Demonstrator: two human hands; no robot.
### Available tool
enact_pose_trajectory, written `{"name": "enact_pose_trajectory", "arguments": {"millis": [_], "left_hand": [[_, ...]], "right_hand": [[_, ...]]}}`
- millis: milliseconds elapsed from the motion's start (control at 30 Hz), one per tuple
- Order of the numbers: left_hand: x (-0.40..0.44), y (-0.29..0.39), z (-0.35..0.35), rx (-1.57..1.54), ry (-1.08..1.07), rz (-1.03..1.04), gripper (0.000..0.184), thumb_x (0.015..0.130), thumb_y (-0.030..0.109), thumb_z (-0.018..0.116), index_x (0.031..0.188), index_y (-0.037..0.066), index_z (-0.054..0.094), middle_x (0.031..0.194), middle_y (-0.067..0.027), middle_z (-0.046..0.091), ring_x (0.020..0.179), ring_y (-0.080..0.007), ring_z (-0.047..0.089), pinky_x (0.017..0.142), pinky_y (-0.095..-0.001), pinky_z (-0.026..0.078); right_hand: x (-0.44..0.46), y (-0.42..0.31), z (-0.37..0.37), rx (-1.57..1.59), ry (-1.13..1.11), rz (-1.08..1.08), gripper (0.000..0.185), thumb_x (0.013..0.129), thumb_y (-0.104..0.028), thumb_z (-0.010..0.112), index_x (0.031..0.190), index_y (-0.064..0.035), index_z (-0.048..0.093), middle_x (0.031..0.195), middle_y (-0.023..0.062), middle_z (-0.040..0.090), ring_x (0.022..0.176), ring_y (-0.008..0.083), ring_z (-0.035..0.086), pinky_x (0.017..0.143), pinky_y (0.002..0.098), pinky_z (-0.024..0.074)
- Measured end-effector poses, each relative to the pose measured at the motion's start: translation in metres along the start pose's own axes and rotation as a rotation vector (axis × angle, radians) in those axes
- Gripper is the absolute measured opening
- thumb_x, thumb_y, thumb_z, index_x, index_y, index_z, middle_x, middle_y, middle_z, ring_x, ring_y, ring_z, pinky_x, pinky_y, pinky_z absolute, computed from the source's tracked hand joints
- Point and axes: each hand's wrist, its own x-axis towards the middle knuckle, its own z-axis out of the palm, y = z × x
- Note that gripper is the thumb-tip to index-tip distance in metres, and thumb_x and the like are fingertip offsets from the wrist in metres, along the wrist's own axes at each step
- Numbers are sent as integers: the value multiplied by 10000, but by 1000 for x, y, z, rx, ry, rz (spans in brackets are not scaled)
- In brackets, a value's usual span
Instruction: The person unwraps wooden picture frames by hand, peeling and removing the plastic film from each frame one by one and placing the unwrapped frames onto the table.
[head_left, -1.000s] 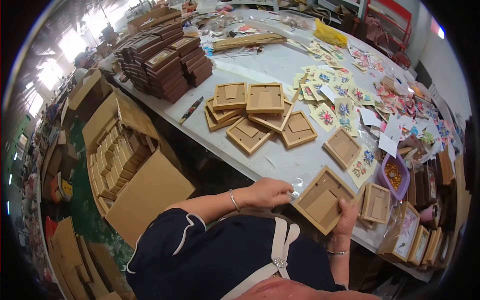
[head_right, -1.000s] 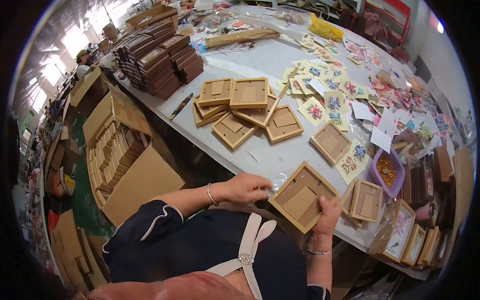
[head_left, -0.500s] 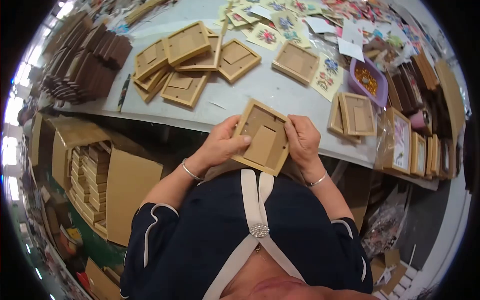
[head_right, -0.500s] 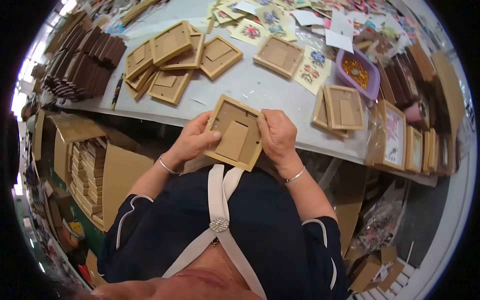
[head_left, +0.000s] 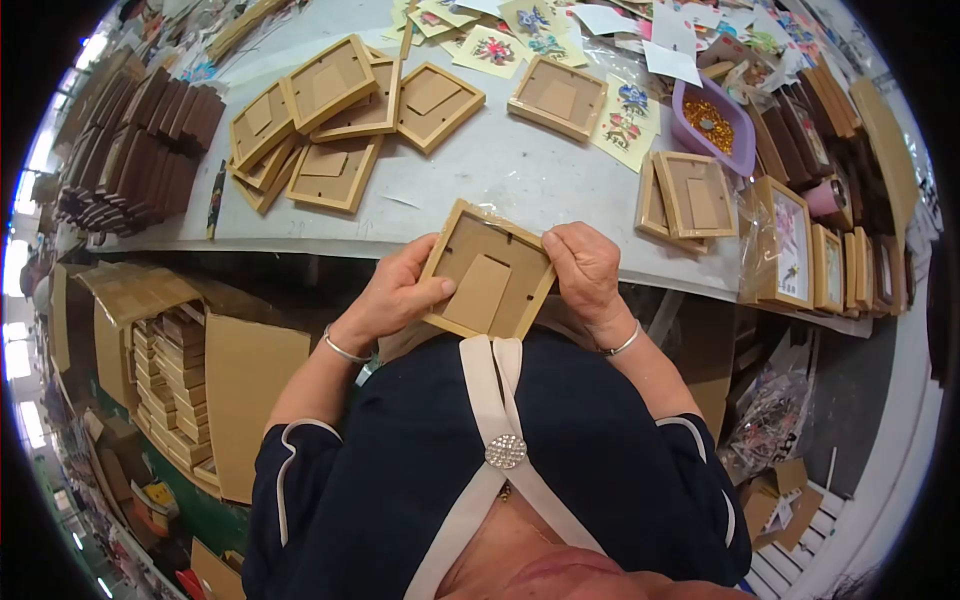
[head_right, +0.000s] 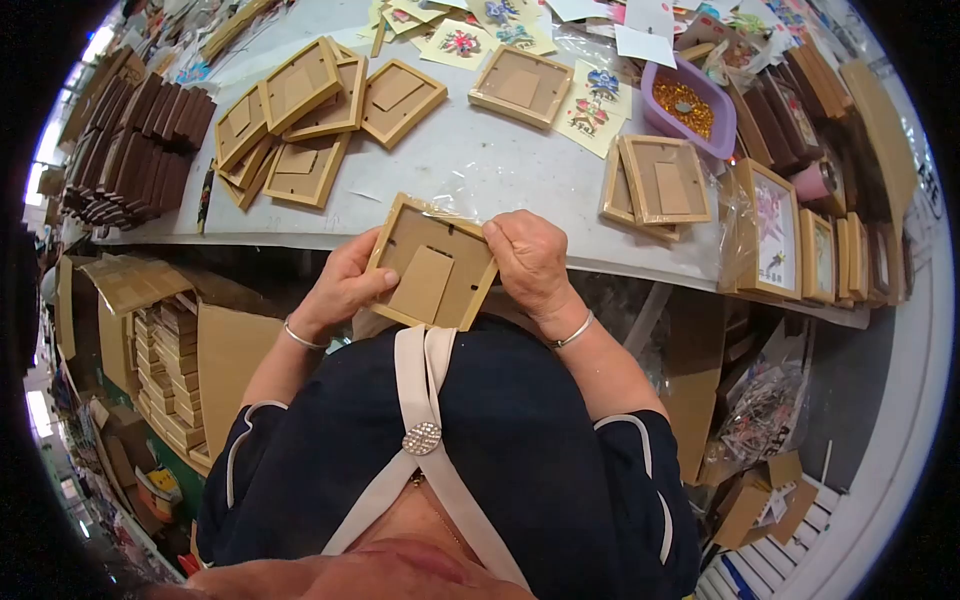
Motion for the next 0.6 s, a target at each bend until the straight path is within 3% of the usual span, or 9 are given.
{"name": "enact_pose_trajectory", "arguments": {"millis": [133,333,400,467,600], "left_hand": [[-14,-2,5,-20,11,-2,511,759,22,573,1245,-22,417,1021,-72,569,835,-124,517,744,-208,424],[-16,-12,4,-130,3,25,548,732,14,584,1253,-12,416,1056,-87,567,888,-146,519,783,-216,410],[-19,-16,2,-117,-2,58,551,727,18,587,1251,-8,422,1061,-90,567,905,-154,519,796,-221,406],[-18,-24,-2,19,-19,148,540,726,42,596,1241,-1,439,1065,-72,569,909,-151,516,797,-232,406],[-17,-6,-2,179,-54,159,526,734,63,593,1236,0,448,1066,-58,569,912,-143,512,804,-235,405]], "right_hand": [[-6,-8,-3,328,-17,293,100,782,-55,565,710,5,602,656,39,548,579,124,443,549,226,372],[-3,6,-3,595,-152,712,109,749,-80,571,712,18,602,661,26,545,596,113,439,568,207,362],[-7,8,-4,626,-140,694,116,743,-88,571,710,19,602,661,23,545,596,114,439,572,203,359],[-8,2,-17,415,-238,599,112,751,-83,567,699,11,600,647,35,541,581,126,437,562,218,368],[0,2,-26,133,-197,248,131,762,-92,564,675,5,568,623,62,523,541,159,434,538,257,380]]}}
